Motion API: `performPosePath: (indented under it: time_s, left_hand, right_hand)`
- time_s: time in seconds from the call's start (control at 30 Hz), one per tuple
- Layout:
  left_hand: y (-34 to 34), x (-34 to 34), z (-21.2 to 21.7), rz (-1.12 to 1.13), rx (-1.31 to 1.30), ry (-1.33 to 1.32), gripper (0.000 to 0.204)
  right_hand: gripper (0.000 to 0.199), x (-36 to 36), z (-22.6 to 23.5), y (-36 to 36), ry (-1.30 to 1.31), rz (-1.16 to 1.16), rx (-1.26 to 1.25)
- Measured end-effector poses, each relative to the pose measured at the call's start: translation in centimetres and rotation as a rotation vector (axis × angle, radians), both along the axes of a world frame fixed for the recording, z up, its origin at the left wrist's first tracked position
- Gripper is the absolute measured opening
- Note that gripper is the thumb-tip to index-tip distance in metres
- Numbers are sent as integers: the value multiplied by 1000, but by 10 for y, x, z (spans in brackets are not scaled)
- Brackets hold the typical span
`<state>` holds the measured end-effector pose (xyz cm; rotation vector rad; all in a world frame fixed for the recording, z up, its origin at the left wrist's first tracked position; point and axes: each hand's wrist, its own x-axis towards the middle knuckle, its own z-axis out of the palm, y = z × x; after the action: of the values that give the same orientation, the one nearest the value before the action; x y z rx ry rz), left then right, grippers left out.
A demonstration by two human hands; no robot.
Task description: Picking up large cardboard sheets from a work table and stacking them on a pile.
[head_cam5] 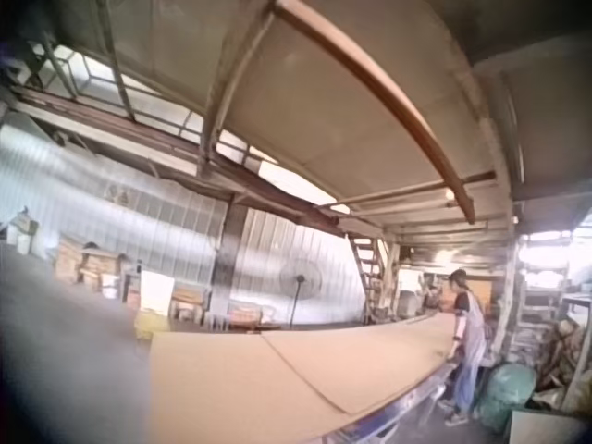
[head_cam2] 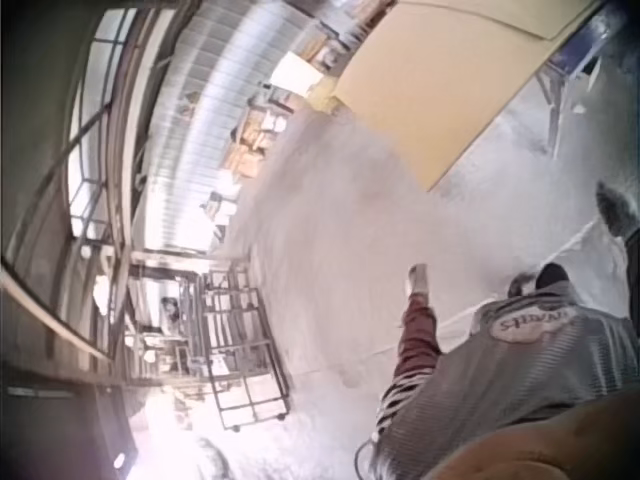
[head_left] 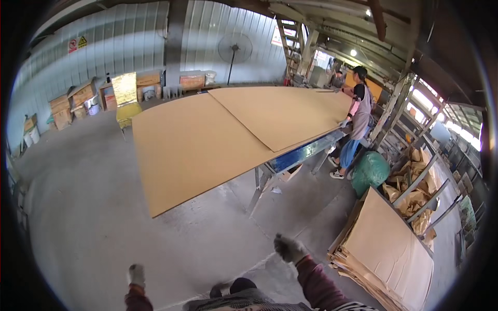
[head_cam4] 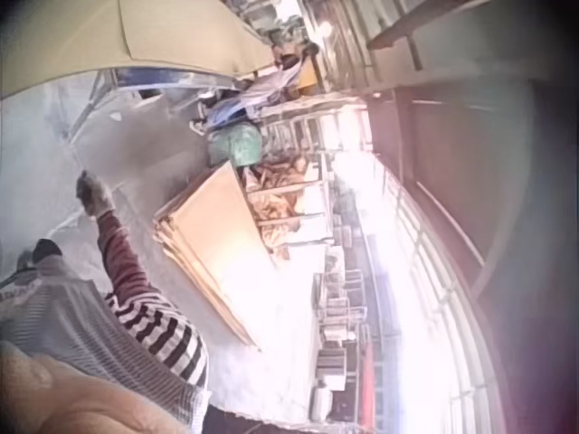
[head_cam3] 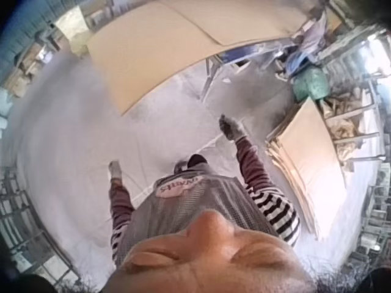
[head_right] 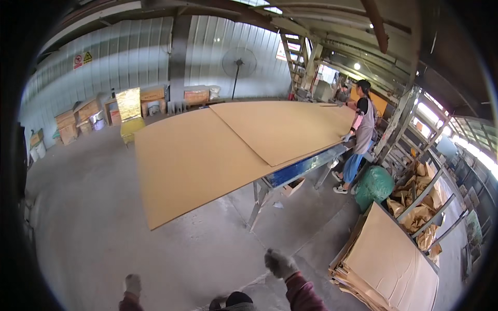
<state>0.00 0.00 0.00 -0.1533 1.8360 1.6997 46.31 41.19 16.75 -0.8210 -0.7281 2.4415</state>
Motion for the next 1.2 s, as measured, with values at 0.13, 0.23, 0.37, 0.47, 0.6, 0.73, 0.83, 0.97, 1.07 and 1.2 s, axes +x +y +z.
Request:
performPosePath:
  time_s: [0.13, 0.23, 0.37, 0.47, 0.6, 0.73, 0.83, 0.97, 1.07, 1.2]
  left_hand:
    - [170, -16, 60, 21, 199, -148, 23]
    - [244, 0, 10, 176, 232, -412, 24]
    - [315, -32, -12, 430, 289, -689, 29]
    - [310, -50, -28, 509, 491, -503, 24]
    - [335, -71, 15, 683, 790, -404, 40]
    - [339, -76, 40, 658, 748, -345, 39]
    - [335, -71, 70, 602, 672, -285, 43]
    - [344, -64, 121, 378, 833, -251, 59]
    - [342, -67, 128, 395, 924, -283, 71]
    - [343, -68, 129, 409, 816, -135, 54]
  right_hand:
    - [18, -101, 44, 99, 102, -221, 4]
    - [19, -169, 26, 205, 61, -321, 64]
    - [21, -242, -39, 325, 153, -291, 120]
    - [29, -276, -63, 369, 101, -317, 49]
    - [65, -279, -41, 435, 29, -317, 9]
    - [47, -280, -35, 460, -155, -322, 151]
    - [33, -323, -38, 417, -124, -144, 79]
    - [26, -400, 3, 268, -355, 198, 93]
    - [27, -421, 4, 172, -335, 385, 79]
    - [33, -431, -10, 118, -239, 368, 3]
